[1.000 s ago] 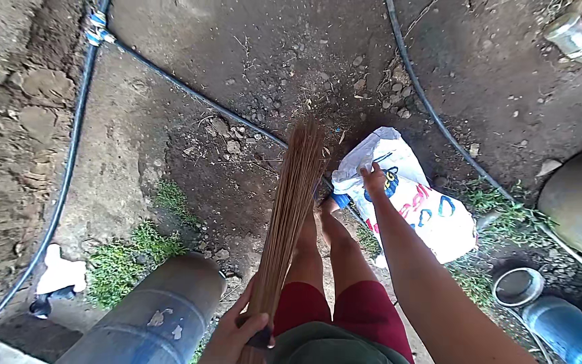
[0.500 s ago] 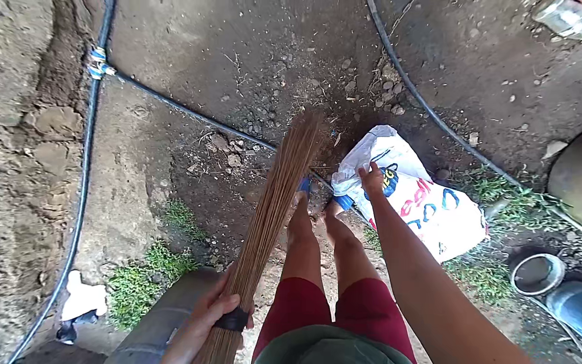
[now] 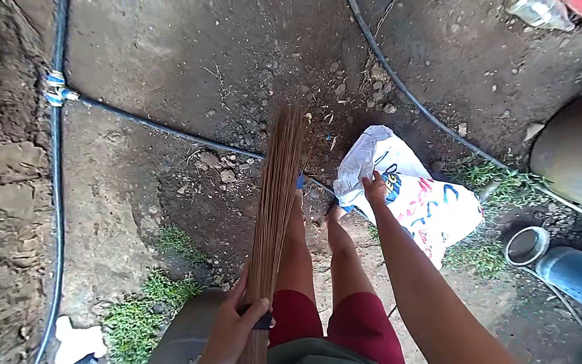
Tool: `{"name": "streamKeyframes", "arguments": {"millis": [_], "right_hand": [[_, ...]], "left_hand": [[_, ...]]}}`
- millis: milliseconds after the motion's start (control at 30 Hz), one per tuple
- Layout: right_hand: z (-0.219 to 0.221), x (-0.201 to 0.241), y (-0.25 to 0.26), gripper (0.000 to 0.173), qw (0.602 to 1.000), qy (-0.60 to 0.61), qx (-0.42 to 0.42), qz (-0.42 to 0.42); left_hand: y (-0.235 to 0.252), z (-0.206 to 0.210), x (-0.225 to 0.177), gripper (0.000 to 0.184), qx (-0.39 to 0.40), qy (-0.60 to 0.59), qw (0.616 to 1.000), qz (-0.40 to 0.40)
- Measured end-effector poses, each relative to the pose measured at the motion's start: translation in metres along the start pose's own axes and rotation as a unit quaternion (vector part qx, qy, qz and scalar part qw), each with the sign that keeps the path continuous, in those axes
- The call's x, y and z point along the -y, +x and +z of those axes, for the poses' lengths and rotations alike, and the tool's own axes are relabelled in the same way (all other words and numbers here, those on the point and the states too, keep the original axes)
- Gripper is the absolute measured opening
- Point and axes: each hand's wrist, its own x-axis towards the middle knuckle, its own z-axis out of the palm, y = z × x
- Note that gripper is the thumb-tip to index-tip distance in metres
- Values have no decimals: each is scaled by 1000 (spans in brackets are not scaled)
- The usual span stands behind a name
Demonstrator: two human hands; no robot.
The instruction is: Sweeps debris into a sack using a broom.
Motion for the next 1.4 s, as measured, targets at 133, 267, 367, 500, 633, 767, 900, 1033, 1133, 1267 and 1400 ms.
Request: {"name": "streamKeyframes", "arguments": {"millis": [133,267,367,500,633,767,900,1033,1133,1267,1400], "right_hand": [[13,13,-6,49,1000,-7,-7,1],[24,17,-8,48,1000,2,-12,12],[27,18,-9,48,1000,11,-14,13],[30,22,-12,48,999,16,-20,20],[29,24,-15,48,999,21,-24,28],[28,22,-13,48,999,30,-24,33],[30,21,-11,48,998,43,-23,27],[33,21,-12,47,998,49,-27,30],[31,22,-12,47,998,51,-25,36],[32,19,-10,48,997,59,-21,38],[32,18,-9,47,998,55,-20,31]], "left_hand": [[36,28,-7,79,14,-12,1000,-12],[31,7,-11,80,58,15,998,-28],[7,-31,-11,86,38,76,996,3],[42,-23,1,93,-30,188,978,81],[95,6,-21,90,2,273,961,34],[54,-29,-31,92,-18,311,948,65],[43,-39,-60,94,-66,371,921,104],[125,-2,-84,91,-22,456,886,88],[122,1,-82,93,19,489,871,49],[58,-30,-75,93,-9,461,884,70],[88,-6,-70,92,7,463,883,75]]}}
